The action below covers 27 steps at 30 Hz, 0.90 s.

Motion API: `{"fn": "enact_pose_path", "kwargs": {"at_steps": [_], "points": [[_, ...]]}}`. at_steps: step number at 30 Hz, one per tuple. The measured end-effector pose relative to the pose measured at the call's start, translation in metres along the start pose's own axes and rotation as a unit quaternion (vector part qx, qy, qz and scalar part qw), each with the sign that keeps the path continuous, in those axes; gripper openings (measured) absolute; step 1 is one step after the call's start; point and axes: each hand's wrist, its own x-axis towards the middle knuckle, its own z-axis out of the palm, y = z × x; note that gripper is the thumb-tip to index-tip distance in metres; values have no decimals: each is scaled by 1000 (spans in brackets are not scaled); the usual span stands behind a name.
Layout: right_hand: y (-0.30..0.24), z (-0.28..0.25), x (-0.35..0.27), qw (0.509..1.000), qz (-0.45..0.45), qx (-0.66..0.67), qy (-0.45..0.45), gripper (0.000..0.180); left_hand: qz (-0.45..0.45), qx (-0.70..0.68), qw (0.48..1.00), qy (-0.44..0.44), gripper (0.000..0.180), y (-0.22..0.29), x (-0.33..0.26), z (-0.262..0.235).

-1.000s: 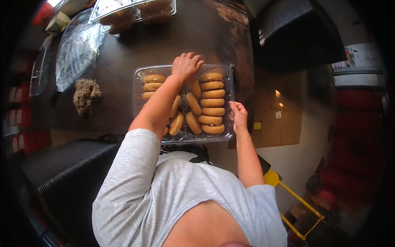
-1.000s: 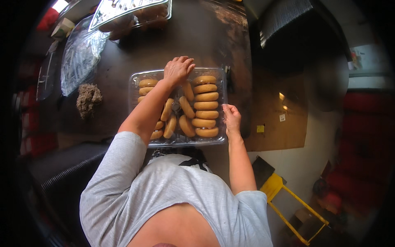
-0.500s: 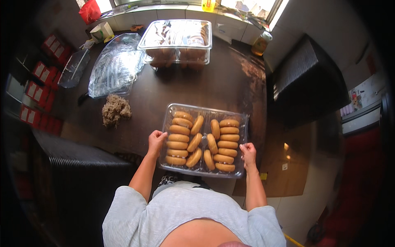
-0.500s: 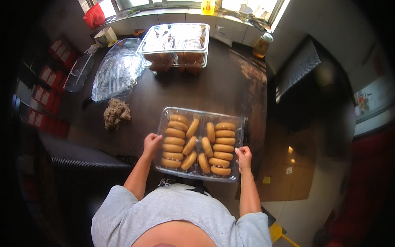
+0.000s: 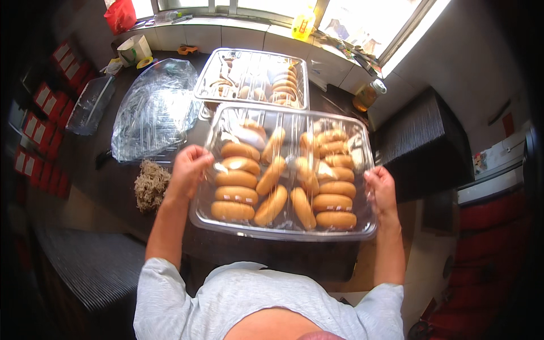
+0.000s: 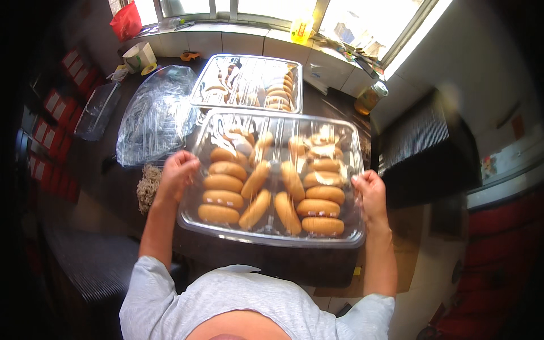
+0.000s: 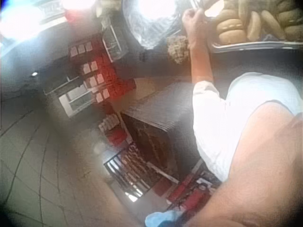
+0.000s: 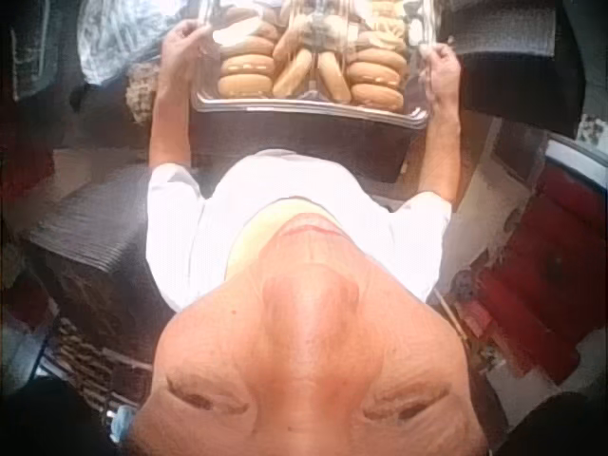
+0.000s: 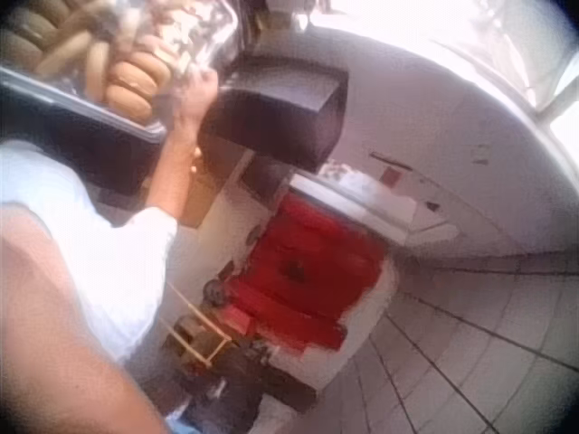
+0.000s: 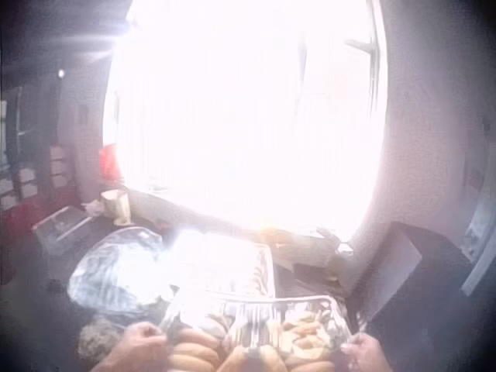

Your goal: The person transfers baked goods from a tray into a plastic container and سپس closes the lid using a stapler.

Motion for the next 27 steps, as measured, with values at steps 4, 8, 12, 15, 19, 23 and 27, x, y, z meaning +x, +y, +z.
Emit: {"fn": "enact_pose_path", "kwargs": {"at_steps": [4, 8, 12, 15, 19, 23, 27], "points": [[-52, 48, 101, 999, -41, 1, -3, 14, 50, 25, 996, -63, 16, 81, 120, -21], [-64, 81, 230, 994, -107, -15, -10, 10, 106, 42, 991, -65, 19, 133, 256, -30], [-74, 133, 306, 994, -104, -10, -11, 13, 71, 122, 989, -50, 21, 159, 343, -42], [-54, 158, 348, 995, -101, -1, -3, 13, 81, 130, 988, -20, 21, 132, 394, -56], [-51, 172, 383, 992, -107, -65, -8, 12, 49, 76, 996, -1, 20, 89, 411, -71], [-44, 172, 362, 999, -39, -18, 7, 13, 45, 73, 996, -21, 16, 86, 394, -65], [-36, 163, 352, 992, -14, 122, -38, 33, 247, 214, 945, -26, 20, 68, 404, -95]]}}
